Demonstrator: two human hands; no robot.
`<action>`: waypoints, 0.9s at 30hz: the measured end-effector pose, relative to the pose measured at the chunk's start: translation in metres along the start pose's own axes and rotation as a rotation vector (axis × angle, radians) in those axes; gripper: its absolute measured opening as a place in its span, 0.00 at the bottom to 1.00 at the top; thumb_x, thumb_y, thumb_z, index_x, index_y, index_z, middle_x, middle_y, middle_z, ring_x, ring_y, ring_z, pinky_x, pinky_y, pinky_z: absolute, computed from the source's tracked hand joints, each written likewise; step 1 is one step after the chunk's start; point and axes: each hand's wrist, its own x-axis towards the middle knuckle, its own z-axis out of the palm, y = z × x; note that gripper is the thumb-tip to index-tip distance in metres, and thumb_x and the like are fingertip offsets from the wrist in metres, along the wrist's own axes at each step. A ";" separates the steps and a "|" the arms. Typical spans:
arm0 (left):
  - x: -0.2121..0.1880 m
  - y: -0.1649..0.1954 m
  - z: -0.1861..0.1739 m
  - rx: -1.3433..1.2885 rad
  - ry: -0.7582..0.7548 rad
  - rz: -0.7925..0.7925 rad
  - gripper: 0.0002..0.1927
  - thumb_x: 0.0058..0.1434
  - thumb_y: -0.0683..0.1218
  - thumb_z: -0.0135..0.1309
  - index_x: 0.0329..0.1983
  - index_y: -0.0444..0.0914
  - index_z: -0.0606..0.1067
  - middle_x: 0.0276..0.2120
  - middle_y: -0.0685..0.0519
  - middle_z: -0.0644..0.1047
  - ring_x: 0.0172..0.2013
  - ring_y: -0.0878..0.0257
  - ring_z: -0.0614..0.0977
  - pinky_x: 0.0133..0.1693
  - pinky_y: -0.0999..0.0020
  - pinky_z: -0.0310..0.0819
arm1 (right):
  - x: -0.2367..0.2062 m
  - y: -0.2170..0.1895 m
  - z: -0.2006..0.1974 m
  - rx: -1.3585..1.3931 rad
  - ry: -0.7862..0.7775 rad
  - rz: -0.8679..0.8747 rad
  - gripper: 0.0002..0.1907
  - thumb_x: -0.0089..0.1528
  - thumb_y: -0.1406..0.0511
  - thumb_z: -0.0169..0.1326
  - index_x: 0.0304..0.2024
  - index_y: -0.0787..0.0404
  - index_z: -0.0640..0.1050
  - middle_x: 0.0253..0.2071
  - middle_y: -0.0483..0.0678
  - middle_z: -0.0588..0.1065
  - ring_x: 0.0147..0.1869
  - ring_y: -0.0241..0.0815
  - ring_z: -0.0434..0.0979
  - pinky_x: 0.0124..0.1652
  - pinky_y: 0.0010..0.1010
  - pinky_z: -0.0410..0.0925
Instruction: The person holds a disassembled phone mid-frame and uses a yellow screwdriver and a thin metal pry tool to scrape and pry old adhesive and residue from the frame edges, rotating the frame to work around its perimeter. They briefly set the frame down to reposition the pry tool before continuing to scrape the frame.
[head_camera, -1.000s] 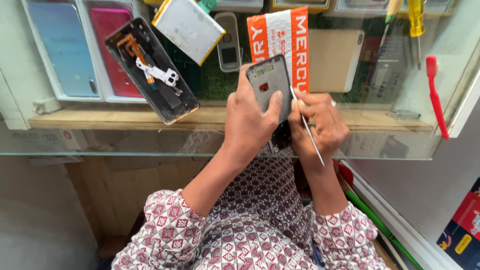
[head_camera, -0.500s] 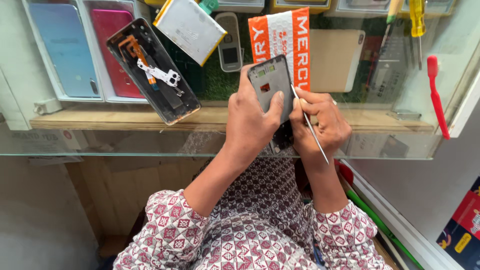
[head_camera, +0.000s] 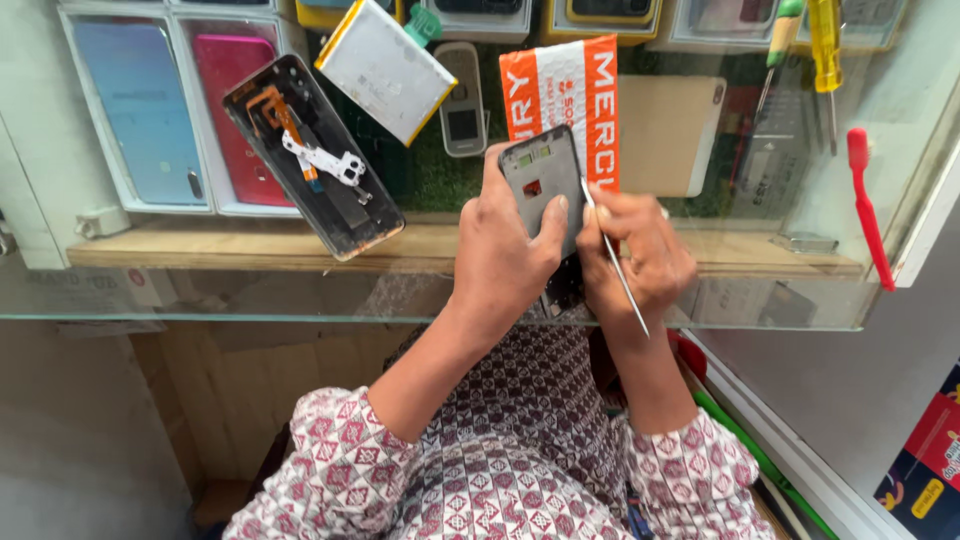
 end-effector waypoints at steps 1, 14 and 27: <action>-0.001 0.000 0.000 0.000 -0.005 -0.011 0.27 0.62 0.38 0.56 0.62 0.31 0.62 0.42 0.38 0.82 0.45 0.46 0.87 0.45 0.58 0.82 | 0.000 0.001 0.000 -0.001 -0.015 -0.007 0.07 0.65 0.75 0.62 0.37 0.68 0.74 0.46 0.57 0.81 0.46 0.50 0.83 0.44 0.33 0.74; -0.001 -0.001 0.000 0.022 -0.012 -0.051 0.26 0.62 0.39 0.57 0.61 0.30 0.62 0.40 0.39 0.83 0.43 0.46 0.88 0.42 0.59 0.82 | 0.006 -0.001 0.005 0.056 -0.009 0.062 0.09 0.66 0.74 0.63 0.36 0.67 0.74 0.47 0.56 0.81 0.45 0.48 0.83 0.45 0.32 0.74; 0.000 -0.005 0.001 0.011 0.007 -0.026 0.25 0.62 0.39 0.58 0.60 0.31 0.63 0.42 0.39 0.83 0.44 0.47 0.88 0.44 0.60 0.82 | 0.010 0.001 0.005 0.033 -0.013 0.028 0.09 0.66 0.73 0.62 0.35 0.67 0.74 0.46 0.56 0.81 0.43 0.48 0.82 0.45 0.35 0.74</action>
